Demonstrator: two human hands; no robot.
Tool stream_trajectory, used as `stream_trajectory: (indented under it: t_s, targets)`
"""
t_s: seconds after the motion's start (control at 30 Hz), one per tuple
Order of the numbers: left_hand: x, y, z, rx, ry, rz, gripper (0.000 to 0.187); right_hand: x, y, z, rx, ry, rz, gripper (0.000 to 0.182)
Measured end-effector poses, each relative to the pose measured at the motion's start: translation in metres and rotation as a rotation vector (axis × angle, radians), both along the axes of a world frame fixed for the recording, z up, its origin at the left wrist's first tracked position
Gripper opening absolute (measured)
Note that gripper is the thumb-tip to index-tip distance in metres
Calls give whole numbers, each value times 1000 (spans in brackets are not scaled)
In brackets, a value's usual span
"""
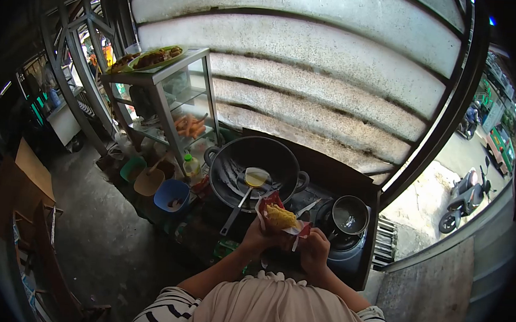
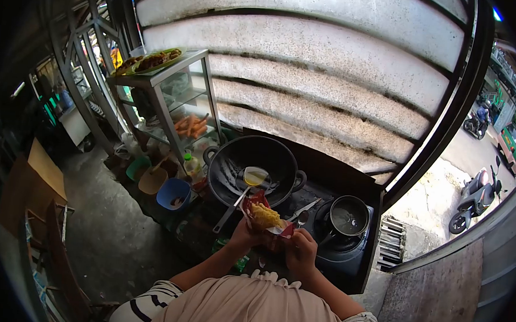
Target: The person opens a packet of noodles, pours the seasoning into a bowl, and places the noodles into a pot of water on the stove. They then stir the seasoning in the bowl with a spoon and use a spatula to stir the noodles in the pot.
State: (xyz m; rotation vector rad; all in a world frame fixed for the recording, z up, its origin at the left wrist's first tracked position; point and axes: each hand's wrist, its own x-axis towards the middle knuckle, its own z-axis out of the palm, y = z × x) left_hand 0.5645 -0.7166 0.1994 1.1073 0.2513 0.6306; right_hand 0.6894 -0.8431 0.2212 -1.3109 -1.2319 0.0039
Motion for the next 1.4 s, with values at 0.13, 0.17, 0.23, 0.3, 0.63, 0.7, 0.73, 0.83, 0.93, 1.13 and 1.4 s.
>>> stream_trajectory:
  t_s: [0.13,0.17,0.23,0.3,0.63,0.7,0.73,0.83,0.93,1.13,1.4]
  targets:
    - [-2,14,-13,-241,-52,-124,55,2,-6,7,-94,-22,32,15]
    - [-4,13,-13,-275,-40,-142,55,2,-6,5,-91,-26,34,15]
    - [-6,12,-11,-310,-32,-155,56,2,-9,-2,-130,-22,29,15]
    - [-6,11,-11,-387,-96,-245,54,1,-10,-9,-105,-39,23,13]
    - [8,9,7,-405,-175,-265,49,6,-17,-29,-288,-114,84,4]
    - [12,14,-8,-371,-104,-219,43,15,-19,-17,-339,-114,212,15]
    - [11,18,-17,-289,-38,-166,41,22,-21,-21,-286,-77,238,25]
    - [5,14,-20,-207,91,-118,38,39,-25,-21,-122,-14,187,42]
    - [5,6,-26,-7,155,-136,37,34,-27,-5,-246,86,-44,29]
    - [15,-5,-44,110,283,-100,41,29,-20,-8,-380,87,13,23]
    - [32,-4,-42,134,376,-263,42,47,-24,-8,-474,235,98,31]
